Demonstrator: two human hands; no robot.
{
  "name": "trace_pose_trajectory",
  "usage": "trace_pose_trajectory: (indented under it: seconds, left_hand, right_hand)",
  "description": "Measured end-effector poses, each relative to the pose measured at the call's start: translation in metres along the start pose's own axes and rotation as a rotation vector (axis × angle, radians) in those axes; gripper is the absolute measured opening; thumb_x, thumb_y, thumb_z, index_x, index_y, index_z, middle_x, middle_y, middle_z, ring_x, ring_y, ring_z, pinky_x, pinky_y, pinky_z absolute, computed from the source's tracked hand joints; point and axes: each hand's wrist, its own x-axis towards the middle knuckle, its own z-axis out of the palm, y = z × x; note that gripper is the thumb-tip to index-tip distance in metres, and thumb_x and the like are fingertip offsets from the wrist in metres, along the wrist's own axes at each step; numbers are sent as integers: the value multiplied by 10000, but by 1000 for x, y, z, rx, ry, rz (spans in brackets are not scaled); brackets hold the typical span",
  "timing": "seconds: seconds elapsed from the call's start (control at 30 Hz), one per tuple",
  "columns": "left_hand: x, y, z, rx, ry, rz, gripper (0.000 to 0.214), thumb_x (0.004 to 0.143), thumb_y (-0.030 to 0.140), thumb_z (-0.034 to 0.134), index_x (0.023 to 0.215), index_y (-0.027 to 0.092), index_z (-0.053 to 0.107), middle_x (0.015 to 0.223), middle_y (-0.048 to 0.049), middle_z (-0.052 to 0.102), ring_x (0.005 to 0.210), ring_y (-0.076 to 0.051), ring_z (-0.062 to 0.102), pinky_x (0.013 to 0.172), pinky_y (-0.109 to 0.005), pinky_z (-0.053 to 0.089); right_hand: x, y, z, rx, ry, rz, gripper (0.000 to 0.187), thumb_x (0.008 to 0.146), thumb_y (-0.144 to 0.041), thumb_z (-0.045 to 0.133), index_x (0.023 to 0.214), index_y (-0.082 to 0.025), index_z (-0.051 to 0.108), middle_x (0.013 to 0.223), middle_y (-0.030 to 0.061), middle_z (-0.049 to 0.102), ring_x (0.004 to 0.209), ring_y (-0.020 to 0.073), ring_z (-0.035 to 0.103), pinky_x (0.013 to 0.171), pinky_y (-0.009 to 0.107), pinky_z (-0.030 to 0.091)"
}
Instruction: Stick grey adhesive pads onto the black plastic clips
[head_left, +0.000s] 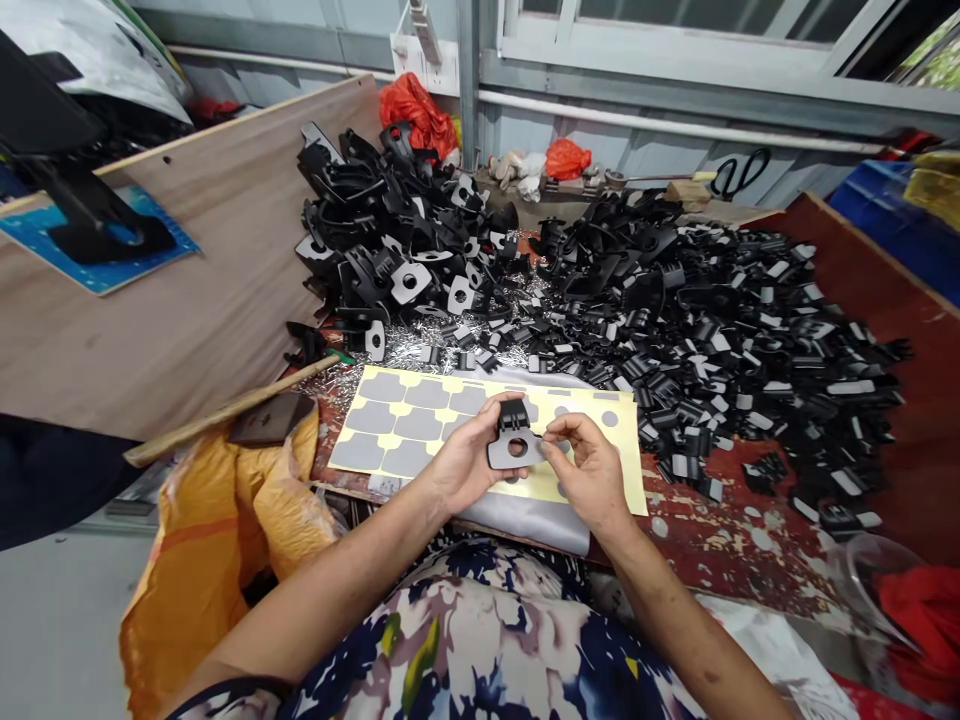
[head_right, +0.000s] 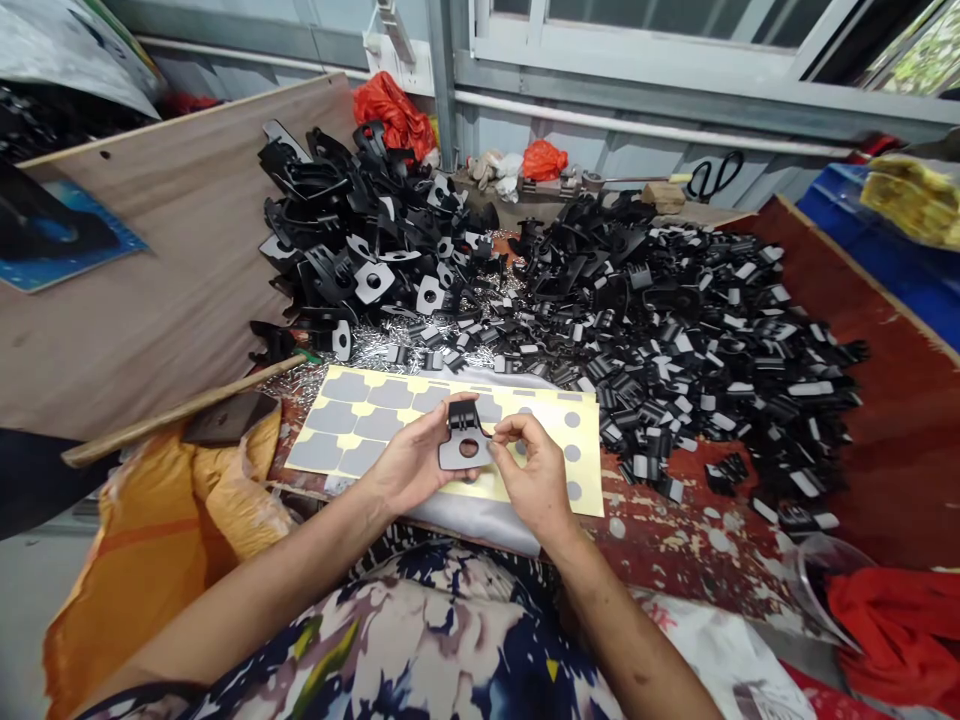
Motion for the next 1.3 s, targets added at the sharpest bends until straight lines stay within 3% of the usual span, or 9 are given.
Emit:
trace_pose_trajectory:
  seconds: [0.43, 0.57, 0.8, 0.9, 1.0, 1.1, 1.17, 1.23, 1.3]
  left_hand:
    - [-2, 0, 3, -12, 35, -12, 429, 934, 453, 725, 1318, 280, 642, 1051, -64, 592, 808, -179, 586, 695, -363, 606]
    - [-3, -7, 5, 57, 24, 21, 529, 849, 359, 826, 1324, 295, 601, 1080, -55, 600, 848, -184, 611, 700, -327, 590]
    - [2, -39, 5, 316, 312, 301, 544, 756, 217, 864, 1207, 291, 568, 950, 19, 554, 701, -125, 536, 489, -191, 439]
    - [-4, -38, 5, 371, 329, 279, 545, 747, 228, 882, 1217, 293, 614, 961, 12, 551, 732, -132, 535, 488, -184, 449]
    - [-15, -30, 5, 395, 130, 83, 615, 794, 253, 870, 1348, 335, 616, 1105, -22, 585, 812, -155, 600, 591, -235, 562]
    - [-18, -14, 4, 379, -68, -245, 728, 846, 186, 811, 1487, 401, 539, 1296, -71, 587, 893, -182, 670, 763, -356, 645]
    - [-12, 13, 9, 424, -57, -375, 798, 824, 108, 796, 1520, 377, 514, 1296, -113, 616, 891, -207, 705, 719, -363, 652]
    - [1, 58, 22, 486, 25, -296, 852, 812, 77, 798, 1552, 350, 478, 1246, -143, 667, 905, -255, 746, 678, -358, 656]
    - [15, 112, 42, 471, 122, 89, 903, 837, 105, 787, 1597, 392, 391, 1257, -132, 704, 992, -298, 764, 727, -380, 673]
  right_hand:
    - [-3, 6, -1, -31, -21, -22, 119, 880, -222, 701, 984, -248, 648, 914, 20, 686, 900, 206, 669, 866, 361, 538]
    - [-4, -1, 2, -160, -36, -118, 96, 917, -193, 651, 985, -257, 626, 895, 13, 671, 869, 208, 662, 829, 357, 549]
    - [-23, -8, 12, -574, -6, -421, 269, 933, -125, 594, 1166, -260, 584, 1107, 127, 617, 1031, 304, 627, 879, 482, 542]
    - [-25, -7, 5, -622, 86, -320, 409, 849, -201, 744, 1218, -252, 575, 1170, 149, 624, 1087, 344, 615, 951, 560, 519]
    - [-22, -3, -12, -368, -62, -78, 504, 763, -225, 806, 1208, -260, 570, 1047, 66, 668, 929, 261, 665, 839, 437, 587]
    - [-15, 2, -34, -223, -313, 57, 423, 755, -169, 776, 1139, -291, 649, 845, -31, 693, 725, 188, 660, 665, 319, 569]
    - [-2, 2, -53, -277, -376, 66, 266, 763, -162, 776, 993, -292, 743, 756, -39, 718, 649, 185, 653, 588, 303, 531]
    - [26, -1, -77, -333, -375, 50, 117, 817, -186, 744, 876, -276, 789, 751, -23, 752, 648, 191, 672, 591, 308, 520]
    - [68, -5, -103, -397, -273, 12, 152, 897, -211, 667, 932, -264, 804, 901, 7, 790, 783, 204, 708, 711, 332, 543]
